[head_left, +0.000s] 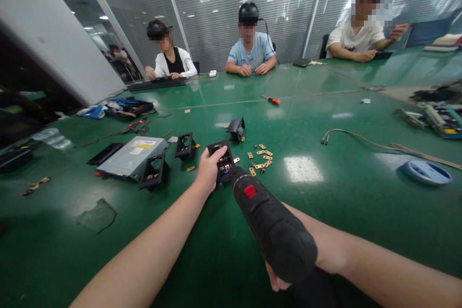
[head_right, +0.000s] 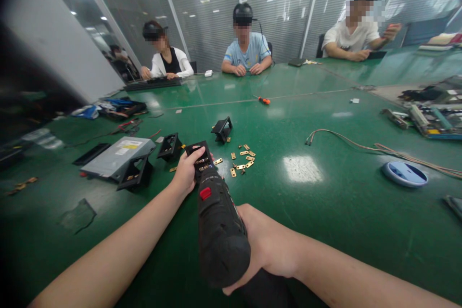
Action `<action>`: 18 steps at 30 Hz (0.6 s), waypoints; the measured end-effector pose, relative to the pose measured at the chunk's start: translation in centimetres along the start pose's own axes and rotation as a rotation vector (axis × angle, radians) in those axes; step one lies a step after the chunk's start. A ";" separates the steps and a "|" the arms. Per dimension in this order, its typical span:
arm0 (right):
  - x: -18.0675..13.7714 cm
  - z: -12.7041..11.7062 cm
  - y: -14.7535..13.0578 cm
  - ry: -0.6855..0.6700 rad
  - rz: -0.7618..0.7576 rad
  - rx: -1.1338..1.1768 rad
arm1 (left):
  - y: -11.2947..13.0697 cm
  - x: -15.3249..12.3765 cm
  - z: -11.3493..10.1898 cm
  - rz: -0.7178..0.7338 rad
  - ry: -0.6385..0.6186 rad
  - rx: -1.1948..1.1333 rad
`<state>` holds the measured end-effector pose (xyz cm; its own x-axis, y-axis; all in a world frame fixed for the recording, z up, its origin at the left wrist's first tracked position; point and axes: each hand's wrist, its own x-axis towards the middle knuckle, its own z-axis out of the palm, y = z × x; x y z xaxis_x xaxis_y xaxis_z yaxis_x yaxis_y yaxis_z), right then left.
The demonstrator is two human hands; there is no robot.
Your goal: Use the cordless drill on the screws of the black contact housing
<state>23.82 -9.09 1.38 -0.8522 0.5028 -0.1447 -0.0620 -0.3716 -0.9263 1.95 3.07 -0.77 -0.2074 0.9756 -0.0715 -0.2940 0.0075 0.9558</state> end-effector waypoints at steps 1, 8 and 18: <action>0.0 0.0 0.0 -0.002 0.000 -0.007 | 0.0 0.0 0.0 -0.001 -0.004 0.001; -0.1 0.1 -0.3 -0.003 -0.014 -0.004 | -0.1 0.1 -0.1 -0.009 -0.015 0.002; 0.2 -0.1 -0.1 -0.010 -0.040 -0.033 | 0.0 0.0 0.0 -0.008 -0.013 0.005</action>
<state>23.75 -8.88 1.41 -0.8545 0.5088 -0.1044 -0.0788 -0.3257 -0.9422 1.91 3.03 -0.74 -0.1925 0.9784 -0.0754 -0.2913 0.0164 0.9565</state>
